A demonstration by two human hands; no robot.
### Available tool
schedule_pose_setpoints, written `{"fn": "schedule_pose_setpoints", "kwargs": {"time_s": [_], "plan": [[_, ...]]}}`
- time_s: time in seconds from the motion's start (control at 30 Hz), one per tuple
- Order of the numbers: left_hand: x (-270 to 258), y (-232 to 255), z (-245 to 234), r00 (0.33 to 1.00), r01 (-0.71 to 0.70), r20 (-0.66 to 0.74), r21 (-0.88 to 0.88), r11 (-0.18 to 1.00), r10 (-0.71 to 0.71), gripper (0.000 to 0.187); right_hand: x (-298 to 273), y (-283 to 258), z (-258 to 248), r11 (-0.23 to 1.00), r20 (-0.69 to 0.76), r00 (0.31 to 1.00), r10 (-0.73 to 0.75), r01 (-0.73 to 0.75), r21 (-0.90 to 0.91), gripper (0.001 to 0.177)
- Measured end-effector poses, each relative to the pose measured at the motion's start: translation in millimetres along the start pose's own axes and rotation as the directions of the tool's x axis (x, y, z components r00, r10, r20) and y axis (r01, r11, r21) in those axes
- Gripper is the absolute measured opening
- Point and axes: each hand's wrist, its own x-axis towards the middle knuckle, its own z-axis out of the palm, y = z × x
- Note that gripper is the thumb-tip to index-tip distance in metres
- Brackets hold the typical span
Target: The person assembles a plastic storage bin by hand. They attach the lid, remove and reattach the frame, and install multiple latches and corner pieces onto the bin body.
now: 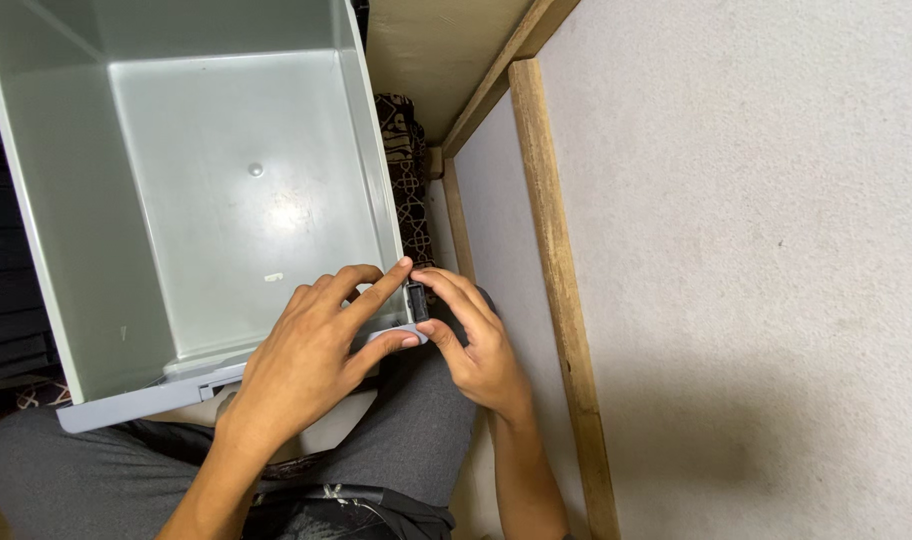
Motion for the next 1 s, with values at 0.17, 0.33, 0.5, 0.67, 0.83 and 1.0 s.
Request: {"fn": "schedule_pose_setpoints", "kwargs": {"time_s": [0.17,0.33,0.5,0.67,0.83,1.0], "plan": [[-0.5,-0.8,2.7,1.0,0.008,0.011,0.021,1.0,-0.008,0.075,0.9,-1.1,4.6,0.998,-0.032,0.998,-0.054,0.052,-0.045,0.041],[-0.8,-2.3,3.8,1.0,-0.02,-0.008,0.021,1.0,0.02,0.074,1.6,-1.7,6.0,0.994,-0.043,0.996,-0.078,0.075,-0.074,0.041],[0.6,-3.3,3.9,0.999,0.012,0.039,0.021,1.0,-0.013,0.077,3.8,0.0,10.1,0.992,-0.076,0.993,-0.087,0.08,-0.094,0.042],[-0.7,-3.9,3.6,1.0,0.008,0.023,0.012,1.0,-0.008,0.073,3.1,4.1,10.4,0.992,-0.082,0.992,-0.099,0.093,-0.08,0.04],[0.0,-4.3,5.3,0.999,0.035,0.04,0.025,0.999,-0.036,0.078,2.0,9.4,12.2,0.996,-0.085,0.993,-0.08,0.076,-0.048,0.04],[-0.6,-5.9,6.6,0.999,0.025,0.027,0.023,0.999,-0.025,0.075,-0.4,11.6,12.1,0.991,-0.099,0.989,-0.107,0.098,-0.09,0.04]]}}
